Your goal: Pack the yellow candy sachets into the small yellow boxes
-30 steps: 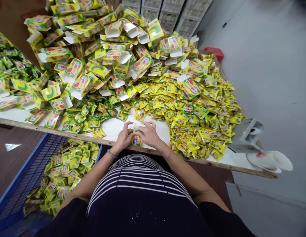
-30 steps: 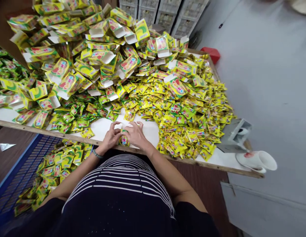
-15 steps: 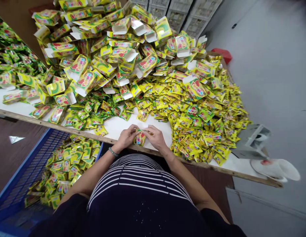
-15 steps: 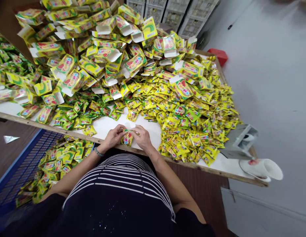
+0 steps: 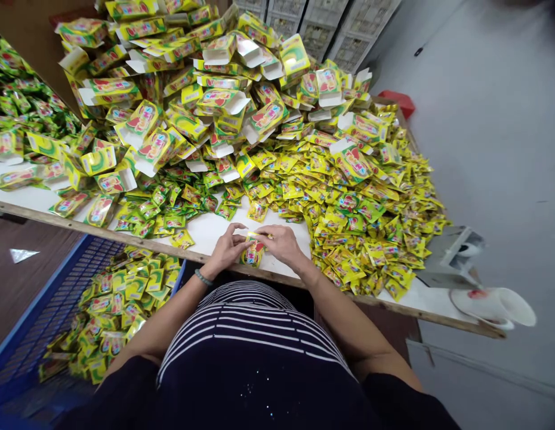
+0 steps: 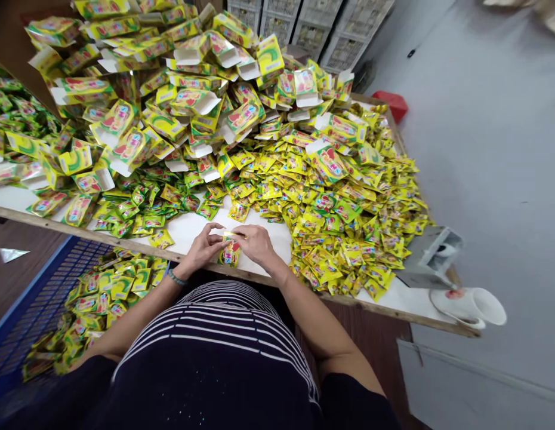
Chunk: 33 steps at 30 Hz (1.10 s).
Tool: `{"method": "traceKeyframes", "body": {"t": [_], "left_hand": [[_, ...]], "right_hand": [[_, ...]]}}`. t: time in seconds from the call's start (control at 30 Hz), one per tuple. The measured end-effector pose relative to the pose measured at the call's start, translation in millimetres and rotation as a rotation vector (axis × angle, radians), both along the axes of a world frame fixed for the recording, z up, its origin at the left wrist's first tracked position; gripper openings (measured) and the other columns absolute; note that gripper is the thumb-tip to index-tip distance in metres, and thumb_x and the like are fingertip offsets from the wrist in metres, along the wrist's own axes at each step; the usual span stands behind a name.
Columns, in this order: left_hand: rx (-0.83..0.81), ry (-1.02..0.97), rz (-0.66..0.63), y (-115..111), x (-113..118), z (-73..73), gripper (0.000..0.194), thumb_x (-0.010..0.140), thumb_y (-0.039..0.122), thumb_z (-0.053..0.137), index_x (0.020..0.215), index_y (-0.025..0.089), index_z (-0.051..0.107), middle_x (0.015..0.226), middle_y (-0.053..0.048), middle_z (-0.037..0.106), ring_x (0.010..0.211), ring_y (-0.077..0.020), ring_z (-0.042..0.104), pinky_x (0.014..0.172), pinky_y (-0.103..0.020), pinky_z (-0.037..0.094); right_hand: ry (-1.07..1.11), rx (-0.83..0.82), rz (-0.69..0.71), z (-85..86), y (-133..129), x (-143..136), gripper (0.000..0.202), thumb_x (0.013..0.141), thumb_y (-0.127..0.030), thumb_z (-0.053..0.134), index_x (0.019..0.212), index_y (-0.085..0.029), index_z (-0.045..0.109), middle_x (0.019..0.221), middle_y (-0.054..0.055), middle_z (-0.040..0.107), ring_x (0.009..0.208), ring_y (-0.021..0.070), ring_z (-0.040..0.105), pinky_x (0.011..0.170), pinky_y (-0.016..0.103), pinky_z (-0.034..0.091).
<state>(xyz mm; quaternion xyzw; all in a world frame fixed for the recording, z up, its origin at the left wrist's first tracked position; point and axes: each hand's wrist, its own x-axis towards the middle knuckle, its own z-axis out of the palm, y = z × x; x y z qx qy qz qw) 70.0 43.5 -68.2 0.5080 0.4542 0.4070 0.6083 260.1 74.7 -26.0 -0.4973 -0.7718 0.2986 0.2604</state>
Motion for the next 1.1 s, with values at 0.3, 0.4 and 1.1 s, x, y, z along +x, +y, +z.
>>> {"method": "traceKeyframes", "body": {"t": [0.3, 0.4, 1.1], "left_hand": [[0.115, 0.198, 0.031, -3.7, 0.4, -6.9, 0.053, 0.083, 0.046, 0.068, 0.128, 0.022, 0.053, 0.091, -0.004, 0.077, 0.086, -0.0196, 0.072, 0.077, -0.028, 0.051], [0.158, 0.249, 0.063, -6.4, 2.0, -4.6, 0.051, 0.085, 0.043, 0.066, 0.130, 0.022, 0.055, 0.091, -0.004, 0.078, 0.086, -0.0195, 0.072, 0.078, -0.028, 0.051], [0.124, 0.962, 0.065, -18.6, -129.0, 93.3, 0.034, 0.080, 0.050, 0.061, 0.101, 0.025, 0.069, 0.077, -0.001, 0.072, 0.065, -0.0183, 0.062, 0.061, -0.026, 0.044]], "right_hand": [[-0.044, -0.239, 0.175, 13.5, 24.6, 13.8, 0.016, 0.085, -0.025, 0.068, 0.092, -0.019, 0.081, 0.087, 0.004, 0.079, 0.080, 0.0189, 0.073, 0.070, 0.025, 0.050], [-0.026, -0.201, 0.208, 9.7, 15.6, 17.9, 0.020, 0.087, -0.027, 0.065, 0.100, -0.024, 0.080, 0.100, 0.003, 0.079, 0.091, 0.0212, 0.073, 0.081, 0.030, 0.054], [0.005, 0.085, -0.422, -47.9, -14.3, 39.2, 0.024, 0.085, -0.040, 0.065, 0.096, -0.019, 0.068, 0.092, 0.008, 0.067, 0.082, 0.0224, 0.060, 0.080, 0.037, 0.050]]}}
